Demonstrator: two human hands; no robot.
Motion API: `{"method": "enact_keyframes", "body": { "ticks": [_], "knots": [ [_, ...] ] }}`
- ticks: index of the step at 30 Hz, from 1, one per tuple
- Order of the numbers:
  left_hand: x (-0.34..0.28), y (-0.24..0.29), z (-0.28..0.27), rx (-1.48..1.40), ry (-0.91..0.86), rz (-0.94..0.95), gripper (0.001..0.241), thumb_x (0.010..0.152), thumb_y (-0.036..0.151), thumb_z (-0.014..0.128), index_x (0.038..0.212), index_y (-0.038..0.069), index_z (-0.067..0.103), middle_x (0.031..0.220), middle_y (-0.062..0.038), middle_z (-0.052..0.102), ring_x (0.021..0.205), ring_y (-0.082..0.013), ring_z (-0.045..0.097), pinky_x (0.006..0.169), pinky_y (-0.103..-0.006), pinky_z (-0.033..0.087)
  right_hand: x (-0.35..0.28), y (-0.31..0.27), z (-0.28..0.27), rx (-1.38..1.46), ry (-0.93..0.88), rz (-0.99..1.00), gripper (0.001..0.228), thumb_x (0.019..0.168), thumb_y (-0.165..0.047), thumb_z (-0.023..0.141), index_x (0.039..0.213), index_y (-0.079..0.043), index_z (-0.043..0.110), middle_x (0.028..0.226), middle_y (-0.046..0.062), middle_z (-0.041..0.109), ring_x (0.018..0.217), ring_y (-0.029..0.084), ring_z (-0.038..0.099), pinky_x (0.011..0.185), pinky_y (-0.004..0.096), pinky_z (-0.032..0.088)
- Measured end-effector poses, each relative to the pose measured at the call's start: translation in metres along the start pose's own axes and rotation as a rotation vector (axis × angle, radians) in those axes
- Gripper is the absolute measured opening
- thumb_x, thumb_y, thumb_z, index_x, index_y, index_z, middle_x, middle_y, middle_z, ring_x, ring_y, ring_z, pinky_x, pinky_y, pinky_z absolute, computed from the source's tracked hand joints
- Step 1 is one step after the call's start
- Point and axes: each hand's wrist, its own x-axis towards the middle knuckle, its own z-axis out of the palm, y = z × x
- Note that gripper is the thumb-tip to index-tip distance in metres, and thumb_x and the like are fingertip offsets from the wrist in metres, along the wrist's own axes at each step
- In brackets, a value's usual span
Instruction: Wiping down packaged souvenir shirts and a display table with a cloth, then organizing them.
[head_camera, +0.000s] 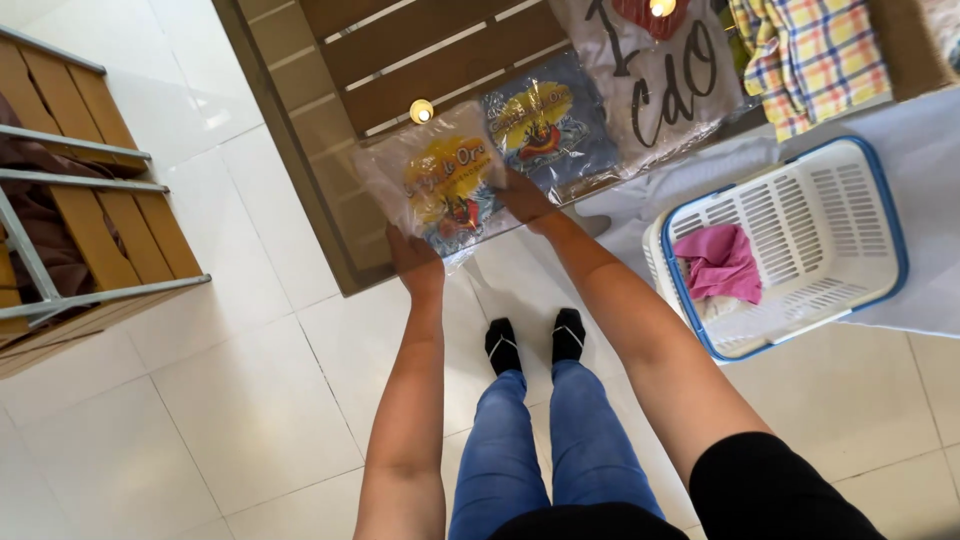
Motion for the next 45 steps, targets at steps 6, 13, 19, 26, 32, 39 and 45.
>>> {"method": "enact_keyframes", "body": {
  "ticks": [6,13,19,26,32,39,45],
  "knots": [
    [0.025,-0.033,0.046,0.146,-0.117,-0.294,0.054,0.099,0.01,0.048,0.151,0.025,0.042,0.137,-0.011,0.064,0.122,-0.0311,0.065,0.106,-0.0414,0.052,0.028,-0.005,0.013,-0.263,-0.017,0.141,0.07,0.09,-0.014,0.058,0.157,-0.005,0.039,0.153,0.025,0.047,0.145,0.04,0.041,0.121,0.051,0.034],
    [0.03,0.007,0.018,-0.127,-0.04,-0.119,0.073,0.094,-0.004,0.054,0.161,0.016,0.031,0.148,-0.026,0.052,0.135,-0.0429,0.052,0.115,-0.0524,0.043,0.029,0.009,0.004,-0.409,0.106,0.077,0.077,0.095,-0.021,0.059,0.164,-0.029,0.026,0.163,0.016,0.036,0.144,0.038,0.041,0.12,0.046,0.036],
    [0.0,0.063,-0.019,0.077,-0.069,0.425,0.054,0.096,0.01,0.055,0.149,0.015,0.053,0.165,-0.023,0.024,0.149,-0.052,0.022,0.119,-0.0629,0.025,0.038,0.038,0.022,-0.558,0.12,-0.146,0.079,0.095,-0.02,0.06,0.163,-0.006,0.021,0.161,0.034,0.028,0.145,0.048,0.038,0.122,0.05,0.034],
    [-0.024,0.001,0.036,0.345,-0.202,0.151,0.09,0.076,0.03,0.081,0.156,0.017,0.04,0.159,-0.033,0.025,0.145,-0.0573,0.026,0.119,-0.0643,0.023,0.031,0.024,0.037,-0.947,0.358,-0.074,0.09,0.089,-0.018,0.074,0.162,-0.009,0.023,0.157,0.037,0.026,0.136,0.055,0.046,0.109,0.062,0.046],
    [-0.001,-0.041,0.064,0.239,-0.219,0.198,0.088,0.077,0.035,0.079,0.155,0.019,0.043,0.156,-0.025,0.037,0.142,-0.0521,0.036,0.116,-0.0634,0.027,0.044,0.02,0.014,-0.988,0.16,0.111,0.069,0.096,-0.042,0.06,0.159,-0.033,0.033,0.149,0.022,0.041,0.127,0.046,0.057,0.099,0.057,0.052],
    [0.058,0.031,0.029,0.163,-0.087,0.168,0.06,0.093,0.029,0.069,0.149,0.026,0.048,0.157,-0.01,0.039,0.144,-0.0376,0.041,0.11,-0.0551,0.045,0.015,-0.023,0.04,-1.334,0.282,-0.653,0.055,0.093,-0.039,0.069,0.146,-0.029,0.059,0.161,0.015,0.036,0.141,0.052,0.038,0.103,0.067,0.046],
    [0.08,-0.018,0.078,0.292,-0.209,0.237,0.085,0.083,0.038,0.082,0.152,0.006,0.044,0.162,-0.025,0.029,0.145,-0.0545,0.031,0.113,-0.0692,0.037,0.013,0.024,0.035,-1.446,0.052,-0.295,0.061,0.095,-0.059,0.06,0.153,-0.042,0.048,0.172,-0.002,0.015,0.156,0.041,0.01,0.12,0.064,0.025]
  ]
}}
